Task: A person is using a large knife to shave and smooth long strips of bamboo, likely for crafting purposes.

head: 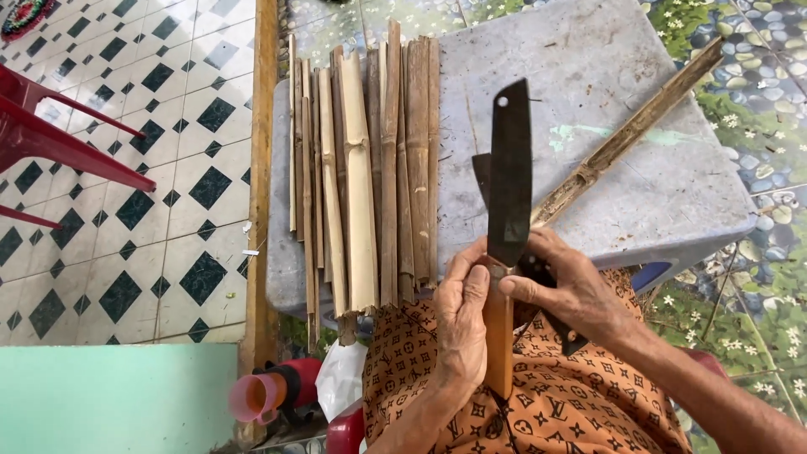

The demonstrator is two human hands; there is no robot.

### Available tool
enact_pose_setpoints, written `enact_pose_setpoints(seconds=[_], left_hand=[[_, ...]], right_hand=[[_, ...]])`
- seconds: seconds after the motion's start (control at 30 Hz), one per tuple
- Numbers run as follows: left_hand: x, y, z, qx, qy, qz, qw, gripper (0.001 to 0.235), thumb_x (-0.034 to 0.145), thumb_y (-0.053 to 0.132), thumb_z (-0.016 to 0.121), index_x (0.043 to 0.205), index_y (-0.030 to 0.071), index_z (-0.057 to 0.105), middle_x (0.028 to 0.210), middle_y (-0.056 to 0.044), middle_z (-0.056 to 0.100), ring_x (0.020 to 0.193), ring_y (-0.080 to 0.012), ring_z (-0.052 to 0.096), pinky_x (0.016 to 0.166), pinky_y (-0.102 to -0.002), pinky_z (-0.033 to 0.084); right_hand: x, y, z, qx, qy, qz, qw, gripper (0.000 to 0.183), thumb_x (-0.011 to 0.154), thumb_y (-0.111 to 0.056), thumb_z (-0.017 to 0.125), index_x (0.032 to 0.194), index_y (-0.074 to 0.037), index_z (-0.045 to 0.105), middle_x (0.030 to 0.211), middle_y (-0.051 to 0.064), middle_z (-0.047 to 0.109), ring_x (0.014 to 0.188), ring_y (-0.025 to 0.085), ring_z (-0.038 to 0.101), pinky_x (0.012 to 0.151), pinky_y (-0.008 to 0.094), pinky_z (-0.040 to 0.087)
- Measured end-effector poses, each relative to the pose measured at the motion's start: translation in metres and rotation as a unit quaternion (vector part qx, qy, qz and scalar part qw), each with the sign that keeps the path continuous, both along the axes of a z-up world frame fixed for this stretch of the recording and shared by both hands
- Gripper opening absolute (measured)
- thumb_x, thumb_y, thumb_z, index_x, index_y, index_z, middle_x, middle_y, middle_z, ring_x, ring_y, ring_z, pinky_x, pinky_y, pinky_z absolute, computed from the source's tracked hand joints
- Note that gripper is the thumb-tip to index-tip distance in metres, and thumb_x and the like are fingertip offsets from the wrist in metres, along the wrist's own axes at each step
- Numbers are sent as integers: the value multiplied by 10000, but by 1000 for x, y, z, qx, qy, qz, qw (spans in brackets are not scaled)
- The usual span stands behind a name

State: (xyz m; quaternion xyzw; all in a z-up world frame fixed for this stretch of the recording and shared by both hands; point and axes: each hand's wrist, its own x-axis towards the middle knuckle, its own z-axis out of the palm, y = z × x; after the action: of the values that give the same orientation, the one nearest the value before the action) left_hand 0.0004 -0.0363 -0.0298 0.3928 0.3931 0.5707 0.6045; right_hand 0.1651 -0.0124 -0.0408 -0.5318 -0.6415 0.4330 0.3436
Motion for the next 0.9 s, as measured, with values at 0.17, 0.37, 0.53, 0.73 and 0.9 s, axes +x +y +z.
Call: enact_pose_setpoints(seconds=[0.17, 0.37, 0.53, 0.73, 0.9], left_hand=[[-2, -9, -6, 14, 29, 14, 999, 416, 1019, 158, 554, 1405, 10, 603, 1318, -116, 602, 1319, -268, 593, 1149, -397, 536], [-12, -8, 6, -45, 43, 76, 995, 718, 933, 385, 620, 1567, 89, 463, 1055, -35, 522, 1009, -162, 548, 897, -312, 526], [-12, -14, 14, -130, -107, -204, 965, 723, 926, 460, 656, 1529, 167, 387, 1253, -122, 621, 866, -261, 697, 830, -476, 641], [-10, -13, -4, -170, -54, -143, 973, 526, 948, 303, 654, 1430, 102, 589, 1251, -50, 684, 1147, -177, 620, 1004, -319, 507], [-20, -9, 7, -145, -135, -187, 962, 580, 1051, 188, 599, 1582, 33, 426, 939, -155, 710, 515, -180, 679, 445, -266, 591]], right_hand=[[-21, -24, -1, -41, 96, -4, 995, 632, 912, -418, 598, 1464, -118, 540, 1077, 62, 671, 896, 162, 677, 730, 298, 661], [-23, -29, 31, -36, 236, -40, 970, 455, 962, -251, 578, 1378, -67, 566, 1297, 89, 715, 1035, 222, 762, 930, 372, 644], [-11, -29, 36, -177, 204, -100, 958, 498, 965, -346, 541, 1402, -121, 622, 832, 121, 701, 566, 230, 569, 426, 326, 409], [-6, -20, 69, -230, 255, -126, 931, 531, 944, -233, 562, 1432, -51, 669, 1255, 92, 767, 880, 177, 595, 736, 291, 396], [18, -11, 63, -162, 191, -95, 964, 485, 939, -205, 511, 1400, -67, 572, 1397, 148, 716, 974, 333, 806, 859, 498, 700]])
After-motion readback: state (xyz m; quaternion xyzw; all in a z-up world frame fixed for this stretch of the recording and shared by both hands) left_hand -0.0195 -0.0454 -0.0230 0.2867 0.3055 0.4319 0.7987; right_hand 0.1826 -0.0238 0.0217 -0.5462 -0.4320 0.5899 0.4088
